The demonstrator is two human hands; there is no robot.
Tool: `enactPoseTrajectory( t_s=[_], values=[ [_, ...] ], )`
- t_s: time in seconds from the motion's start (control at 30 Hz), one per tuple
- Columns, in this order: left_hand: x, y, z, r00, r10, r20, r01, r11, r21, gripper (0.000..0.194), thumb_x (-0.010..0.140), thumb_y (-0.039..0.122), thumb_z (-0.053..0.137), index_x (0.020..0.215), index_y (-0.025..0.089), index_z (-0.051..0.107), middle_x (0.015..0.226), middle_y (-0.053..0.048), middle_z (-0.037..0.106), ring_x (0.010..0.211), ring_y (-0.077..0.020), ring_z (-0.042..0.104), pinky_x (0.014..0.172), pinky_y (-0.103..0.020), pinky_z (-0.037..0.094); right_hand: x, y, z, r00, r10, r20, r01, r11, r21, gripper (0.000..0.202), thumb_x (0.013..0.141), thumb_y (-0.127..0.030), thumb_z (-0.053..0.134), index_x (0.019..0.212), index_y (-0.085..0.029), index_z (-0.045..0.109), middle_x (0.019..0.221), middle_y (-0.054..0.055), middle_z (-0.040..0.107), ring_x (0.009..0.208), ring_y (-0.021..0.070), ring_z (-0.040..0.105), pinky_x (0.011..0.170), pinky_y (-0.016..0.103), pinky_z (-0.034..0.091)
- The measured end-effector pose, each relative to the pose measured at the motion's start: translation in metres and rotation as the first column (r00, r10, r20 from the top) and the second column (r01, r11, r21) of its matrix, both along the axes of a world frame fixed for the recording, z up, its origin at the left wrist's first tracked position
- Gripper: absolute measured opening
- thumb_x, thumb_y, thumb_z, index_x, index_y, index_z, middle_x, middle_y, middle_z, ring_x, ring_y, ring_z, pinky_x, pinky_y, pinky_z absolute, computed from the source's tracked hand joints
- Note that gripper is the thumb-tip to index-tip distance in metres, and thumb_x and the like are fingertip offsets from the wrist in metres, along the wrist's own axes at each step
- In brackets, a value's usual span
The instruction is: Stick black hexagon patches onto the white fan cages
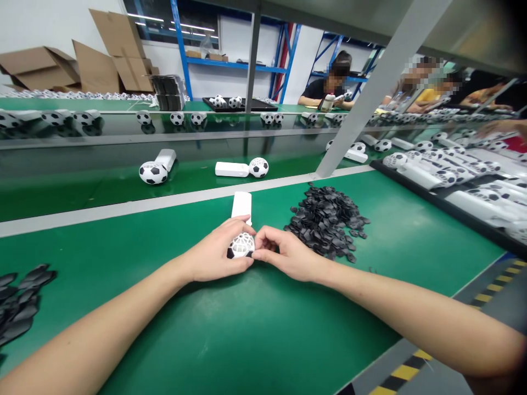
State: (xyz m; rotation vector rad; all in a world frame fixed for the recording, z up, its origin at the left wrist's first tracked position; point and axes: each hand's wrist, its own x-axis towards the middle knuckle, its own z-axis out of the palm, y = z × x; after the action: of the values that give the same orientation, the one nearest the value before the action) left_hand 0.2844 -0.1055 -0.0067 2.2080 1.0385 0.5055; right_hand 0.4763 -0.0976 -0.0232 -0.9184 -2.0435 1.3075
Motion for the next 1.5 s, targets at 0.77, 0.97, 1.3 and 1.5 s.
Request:
enactPoseTrajectory(
  t_s=[0.77, 0.97, 1.3, 1.5],
  values=[
    [-0.024, 0.009, 0.016, 0.977, 0.073, -0.199, -0.095, 0.990, -0.105, 0.062, 0.064, 0.045, 0.064, 0.119, 0.026, 0.043, 0.113, -0.005, 0.041, 0.104, -0.0245, 0.046, 0.090, -0.037, 0.039, 0.039, 0.001, 0.010, 0.789, -0.133, 0.599, -0.062, 0.954, 0.293, 0.008, 0.078, -0.013, 0.056, 0.085, -0.017, 0.059, 0.085, 0.004, 0.054, 0.073, 0.0133, 0.052, 0.069, 0.025, 0.042],
    [-0.025, 0.005, 0.020, 0.966, 0.054, -0.252, -0.084, 0.990, -0.112, 0.058, 0.068, 0.028, 0.056, 0.123, 0.027, 0.038, 0.124, -0.005, 0.041, 0.111, -0.0242, 0.043, 0.091, -0.034, 0.037, 0.039, 0.008, 0.014, 0.782, -0.090, 0.617, -0.033, 0.982, 0.185, 0.007, 0.074, -0.010, 0.057, 0.079, -0.015, 0.057, 0.075, 0.002, 0.057, 0.068, 0.0129, 0.053, 0.061, 0.023, 0.040],
    [-0.023, 0.007, 0.009, 0.984, 0.085, -0.154, -0.097, 0.993, -0.071, 0.052, 0.065, 0.028, 0.059, 0.115, 0.024, 0.043, 0.112, -0.005, 0.045, 0.099, -0.0229, 0.049, 0.082, -0.035, 0.042, 0.010, -0.004, 0.033, 0.927, 0.043, 0.372, -0.166, 0.938, 0.304, 0.008, 0.079, -0.013, 0.054, 0.078, -0.018, 0.059, 0.077, 0.000, 0.061, 0.071, 0.0129, 0.053, 0.066, 0.024, 0.040],
    [-0.020, 0.007, 0.008, 0.989, 0.088, -0.121, -0.096, 0.993, -0.067, 0.052, 0.062, 0.035, 0.065, 0.109, 0.023, 0.046, 0.106, -0.004, 0.046, 0.096, -0.0224, 0.049, 0.080, -0.035, 0.042, -0.020, 0.008, 0.022, 0.982, 0.032, 0.185, -0.099, 0.926, 0.365, 0.005, 0.075, -0.013, 0.062, 0.074, -0.018, 0.061, 0.076, 0.000, 0.059, 0.075, 0.0128, 0.053, 0.070, 0.024, 0.040]
  ],
)
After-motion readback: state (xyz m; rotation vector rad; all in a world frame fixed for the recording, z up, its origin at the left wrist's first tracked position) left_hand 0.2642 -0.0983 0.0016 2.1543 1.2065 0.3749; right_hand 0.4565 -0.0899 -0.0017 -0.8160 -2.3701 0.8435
